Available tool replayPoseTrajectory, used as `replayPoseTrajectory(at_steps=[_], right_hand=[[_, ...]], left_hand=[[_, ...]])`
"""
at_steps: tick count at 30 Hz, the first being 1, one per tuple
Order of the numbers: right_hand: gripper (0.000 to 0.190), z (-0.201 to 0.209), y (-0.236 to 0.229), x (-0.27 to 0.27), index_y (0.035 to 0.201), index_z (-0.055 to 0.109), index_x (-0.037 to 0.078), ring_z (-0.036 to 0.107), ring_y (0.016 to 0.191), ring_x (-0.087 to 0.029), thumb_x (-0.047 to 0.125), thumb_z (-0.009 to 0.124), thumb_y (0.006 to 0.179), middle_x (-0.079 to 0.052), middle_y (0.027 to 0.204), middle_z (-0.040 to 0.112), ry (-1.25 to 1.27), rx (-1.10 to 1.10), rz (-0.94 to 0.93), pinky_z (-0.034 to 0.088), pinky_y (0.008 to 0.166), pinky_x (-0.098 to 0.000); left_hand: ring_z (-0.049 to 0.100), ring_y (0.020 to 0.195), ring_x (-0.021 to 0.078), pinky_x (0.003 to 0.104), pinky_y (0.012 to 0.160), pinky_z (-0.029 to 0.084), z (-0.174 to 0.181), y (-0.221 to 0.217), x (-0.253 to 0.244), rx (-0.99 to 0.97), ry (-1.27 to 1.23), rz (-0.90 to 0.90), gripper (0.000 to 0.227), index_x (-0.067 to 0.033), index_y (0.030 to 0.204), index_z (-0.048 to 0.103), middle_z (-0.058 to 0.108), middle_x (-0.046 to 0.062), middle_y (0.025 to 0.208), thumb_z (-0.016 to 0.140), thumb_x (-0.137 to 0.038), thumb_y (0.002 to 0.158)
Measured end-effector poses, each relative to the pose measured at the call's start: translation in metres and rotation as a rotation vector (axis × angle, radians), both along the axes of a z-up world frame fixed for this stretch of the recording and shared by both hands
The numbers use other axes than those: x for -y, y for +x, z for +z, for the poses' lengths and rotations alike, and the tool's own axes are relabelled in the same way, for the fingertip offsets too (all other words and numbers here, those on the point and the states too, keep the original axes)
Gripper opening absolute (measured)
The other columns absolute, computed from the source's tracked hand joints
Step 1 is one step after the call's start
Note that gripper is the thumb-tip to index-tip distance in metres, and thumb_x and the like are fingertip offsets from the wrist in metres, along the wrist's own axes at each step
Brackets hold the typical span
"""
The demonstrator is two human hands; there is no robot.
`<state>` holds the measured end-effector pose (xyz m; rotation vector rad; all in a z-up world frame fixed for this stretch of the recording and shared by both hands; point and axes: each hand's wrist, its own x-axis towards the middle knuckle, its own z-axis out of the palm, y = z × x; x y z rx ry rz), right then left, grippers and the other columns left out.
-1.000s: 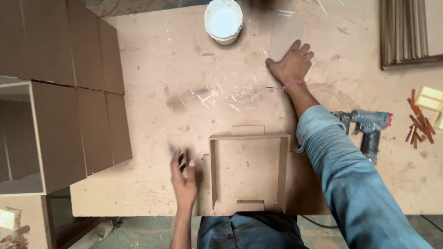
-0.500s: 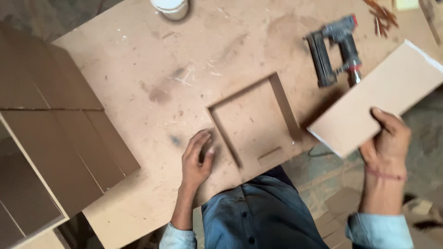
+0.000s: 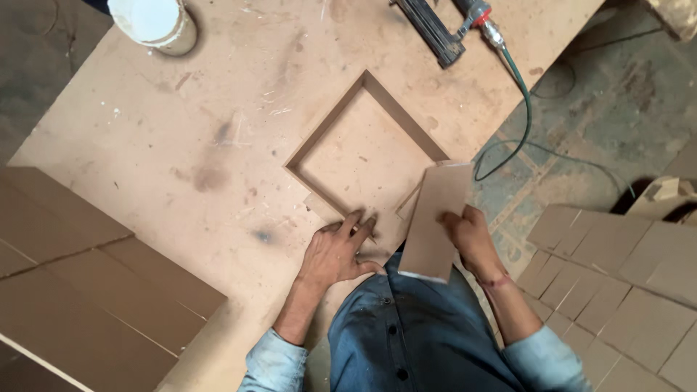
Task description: The person assembles small wooden boxes by aligning pre-cut panels and fastening them with a pneumatic nail gun. They repeatedly position the pieces, drive nails along the edges, and flip the boxes to secure all sides. A second person is visible nearby handling other wood pieces.
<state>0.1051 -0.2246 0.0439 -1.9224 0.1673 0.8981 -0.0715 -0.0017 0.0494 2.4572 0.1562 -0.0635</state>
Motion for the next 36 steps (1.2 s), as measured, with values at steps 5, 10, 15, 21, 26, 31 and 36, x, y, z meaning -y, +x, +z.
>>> replayPoseTrajectory(at_steps=[5, 10, 15, 21, 26, 31, 36], right_hand=[[0.022, -0.001, -0.010, -0.029, 0.096, 0.067, -0.008, 0.054, 0.065, -0.017, 0.013, 0.063, 0.091, -0.010, 0.077, 0.064, -0.085, 0.035, -0.113, 0.041, 0.055, -0.0331], [0.022, -0.008, -0.017, -0.045, 0.100, 0.064, -0.006, 0.058, 0.059, -0.020, 0.013, 0.061, 0.091, -0.014, 0.075, 0.066, -0.203, 0.143, -0.101, 0.044, 0.050, -0.0374], [0.024, -0.029, -0.021, -0.044, 0.091, 0.057, -0.007, 0.062, 0.061, -0.026, 0.016, 0.063, 0.090, -0.019, 0.074, 0.063, -0.299, 0.287, -0.030, 0.048, 0.054, -0.0433], [0.027, -0.056, -0.023, -0.038, 0.088, 0.055, -0.007, 0.064, 0.076, -0.041, 0.017, 0.066, 0.088, -0.027, 0.079, 0.063, -0.383, 0.489, 0.072, 0.050, 0.072, -0.0494], [0.025, -0.059, -0.022, -0.038, 0.085, 0.056, -0.008, 0.064, 0.080, -0.045, 0.015, 0.066, 0.087, -0.030, 0.081, 0.064, -0.371, 0.562, 0.106, 0.050, 0.075, -0.0512], [0.025, -0.059, -0.023, -0.042, 0.084, 0.055, -0.008, 0.066, 0.074, -0.044, 0.014, 0.065, 0.087, -0.029, 0.073, 0.063, -0.383, 0.489, 0.086, 0.052, 0.073, -0.0504], [0.026, -0.063, -0.025, -0.048, 0.080, 0.055, -0.011, 0.065, 0.070, -0.046, 0.011, 0.066, 0.085, -0.030, 0.072, 0.063, -0.331, 0.637, 0.126, 0.052, 0.066, -0.0512]], left_hand=[[0.069, 0.102, 0.0364, 0.050, 0.090, 0.053, -0.014, 0.000, -0.002, 0.053, 0.014, -0.039, 0.089, -0.0075, 0.125, 0.068, 0.060, 0.015, 0.135, 0.082, -0.066, 0.061], [0.068, 0.105, 0.0362, 0.048, 0.093, 0.051, -0.022, -0.004, -0.006, 0.119, -0.040, -0.052, 0.083, -0.0036, 0.114, 0.068, 0.060, 0.019, 0.133, 0.084, -0.065, 0.061], [0.068, 0.104, 0.0359, 0.048, 0.094, 0.050, -0.018, 0.000, -0.009, 0.086, -0.071, -0.071, 0.076, -0.0042, 0.107, 0.069, 0.063, 0.019, 0.124, 0.086, -0.062, 0.062], [0.067, 0.101, 0.0361, 0.047, 0.093, 0.049, -0.017, -0.002, -0.009, 0.122, -0.070, -0.052, 0.067, -0.0044, 0.104, 0.069, 0.062, 0.022, 0.125, 0.087, -0.056, 0.066], [0.067, 0.093, 0.0348, 0.047, 0.090, 0.049, -0.024, -0.002, -0.005, 0.143, -0.057, -0.034, 0.061, -0.0054, 0.105, 0.068, 0.063, 0.021, 0.123, 0.089, -0.049, 0.067], [0.068, 0.088, 0.0327, 0.043, 0.083, 0.051, -0.028, -0.003, 0.000, 0.171, -0.055, 0.012, 0.054, -0.0067, 0.099, 0.067, 0.063, 0.018, 0.119, 0.091, -0.041, 0.066], [0.068, 0.087, 0.0315, 0.043, 0.079, 0.053, -0.027, -0.003, 0.000, 0.185, -0.060, 0.026, 0.052, -0.0076, 0.097, 0.067, 0.063, 0.014, 0.113, 0.091, -0.039, 0.064]])
